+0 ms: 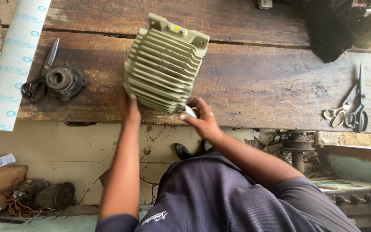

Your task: The person places small white paper strips into the stator slots of a motor housing on a workbench. They repeatedly pick up strips, insert them into the winding slots, and adjust the housing position to access different areas.

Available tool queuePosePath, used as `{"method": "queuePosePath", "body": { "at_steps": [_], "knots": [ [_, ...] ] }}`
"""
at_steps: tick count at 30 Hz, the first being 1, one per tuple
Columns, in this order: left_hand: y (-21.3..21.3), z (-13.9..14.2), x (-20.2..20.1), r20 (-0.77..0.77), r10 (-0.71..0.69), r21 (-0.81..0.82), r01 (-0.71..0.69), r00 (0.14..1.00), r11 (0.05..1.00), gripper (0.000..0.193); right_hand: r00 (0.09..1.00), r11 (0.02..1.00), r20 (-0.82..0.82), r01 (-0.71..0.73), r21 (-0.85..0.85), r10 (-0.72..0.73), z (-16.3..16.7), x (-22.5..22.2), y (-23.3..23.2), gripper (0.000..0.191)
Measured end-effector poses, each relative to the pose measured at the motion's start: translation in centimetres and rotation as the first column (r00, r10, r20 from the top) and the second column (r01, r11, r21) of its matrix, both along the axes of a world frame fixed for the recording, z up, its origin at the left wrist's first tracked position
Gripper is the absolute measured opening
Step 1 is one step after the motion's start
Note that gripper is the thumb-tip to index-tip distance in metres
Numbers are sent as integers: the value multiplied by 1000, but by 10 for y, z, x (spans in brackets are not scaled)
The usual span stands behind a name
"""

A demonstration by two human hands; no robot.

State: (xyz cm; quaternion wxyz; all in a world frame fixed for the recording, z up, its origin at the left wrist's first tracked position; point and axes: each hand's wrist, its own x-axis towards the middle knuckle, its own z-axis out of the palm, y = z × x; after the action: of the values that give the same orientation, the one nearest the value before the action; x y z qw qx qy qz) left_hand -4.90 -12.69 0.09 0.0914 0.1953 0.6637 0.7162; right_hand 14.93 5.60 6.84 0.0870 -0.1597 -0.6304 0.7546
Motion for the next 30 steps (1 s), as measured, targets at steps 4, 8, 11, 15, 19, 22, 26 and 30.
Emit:
{"method": "queuePosePath", "body": {
  "at_steps": [4,8,11,15,19,22,26,30],
  "knots": [
    [-21,-1,54,10,103,-111,-101,995,989,91,999,999,16,30,-43,-29,-9,12,23,32],
    [-33,2,80,-83,128,-169,-140,988,976,83,1000,999,-2,4,-47,-4,-16,11,28,37],
    [-33,6,85,-210,74,-122,-102,975,987,81,998,998,-30,-48,-29,47,-19,4,21,40],
    [-24,6,89,-303,120,-106,-158,945,982,77,1000,992,9,-7,129,6,-17,-2,21,36],
    [-30,1,94,-284,136,-217,-202,949,955,76,998,990,56,32,141,-40,-12,-2,17,37],
    [-33,-3,95,-266,126,-241,-192,956,951,74,994,993,83,66,98,-74,-4,0,13,37],
    [-34,2,106,-275,108,-261,-182,955,948,70,990,989,92,100,108,-111,7,6,8,38],
    [-40,19,145,-174,99,-294,-147,980,944,69,973,994,209,87,63,-98,17,42,5,38]
  ]
}}
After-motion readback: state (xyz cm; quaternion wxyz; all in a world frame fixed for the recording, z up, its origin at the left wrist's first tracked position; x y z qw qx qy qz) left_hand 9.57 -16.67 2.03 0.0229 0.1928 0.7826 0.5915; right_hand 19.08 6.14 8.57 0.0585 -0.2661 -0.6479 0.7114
